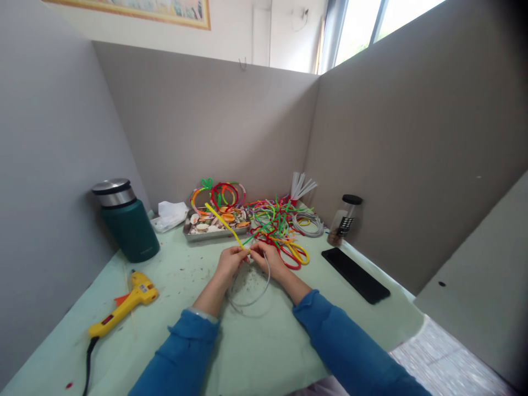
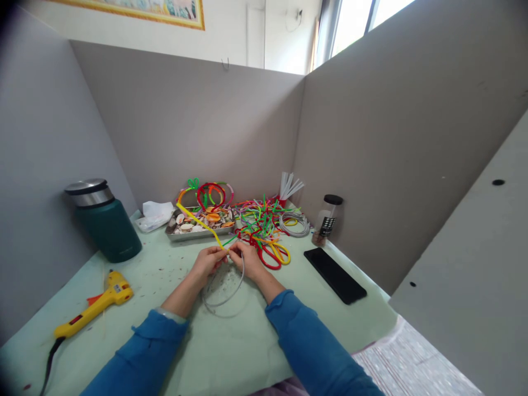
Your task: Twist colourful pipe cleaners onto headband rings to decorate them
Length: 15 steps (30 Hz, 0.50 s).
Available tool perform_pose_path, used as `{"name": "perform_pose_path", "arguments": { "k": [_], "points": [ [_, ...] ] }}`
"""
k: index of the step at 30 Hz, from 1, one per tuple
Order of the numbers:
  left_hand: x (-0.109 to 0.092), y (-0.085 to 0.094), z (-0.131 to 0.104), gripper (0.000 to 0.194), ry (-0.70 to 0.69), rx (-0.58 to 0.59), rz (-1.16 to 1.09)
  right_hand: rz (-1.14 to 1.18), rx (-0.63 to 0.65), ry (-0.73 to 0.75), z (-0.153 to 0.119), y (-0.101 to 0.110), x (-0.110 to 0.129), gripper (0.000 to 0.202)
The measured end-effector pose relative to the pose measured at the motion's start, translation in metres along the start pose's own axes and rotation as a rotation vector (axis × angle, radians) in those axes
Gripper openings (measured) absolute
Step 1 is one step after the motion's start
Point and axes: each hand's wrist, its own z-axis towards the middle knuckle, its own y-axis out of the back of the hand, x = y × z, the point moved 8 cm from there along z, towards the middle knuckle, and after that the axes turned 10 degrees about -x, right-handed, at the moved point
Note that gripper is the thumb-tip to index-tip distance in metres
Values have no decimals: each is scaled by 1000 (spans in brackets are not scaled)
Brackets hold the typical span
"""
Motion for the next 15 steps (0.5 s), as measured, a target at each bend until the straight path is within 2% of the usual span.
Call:
{"name": "perform_pose_path", "arguments": {
  "k": [5, 9, 15],
  "points": [
    [-2, 1, -2, 26, 32, 10, -42, 13, -25, 14, -1, 2, 2, 9],
    [0, -1, -3, 21, 80, 75, -97, 52, -7, 34, -2, 1, 5, 8],
    [-2, -1, -4, 20, 83, 106, -158, 98, -8, -10, -1, -1, -2, 12]
  ]
}}
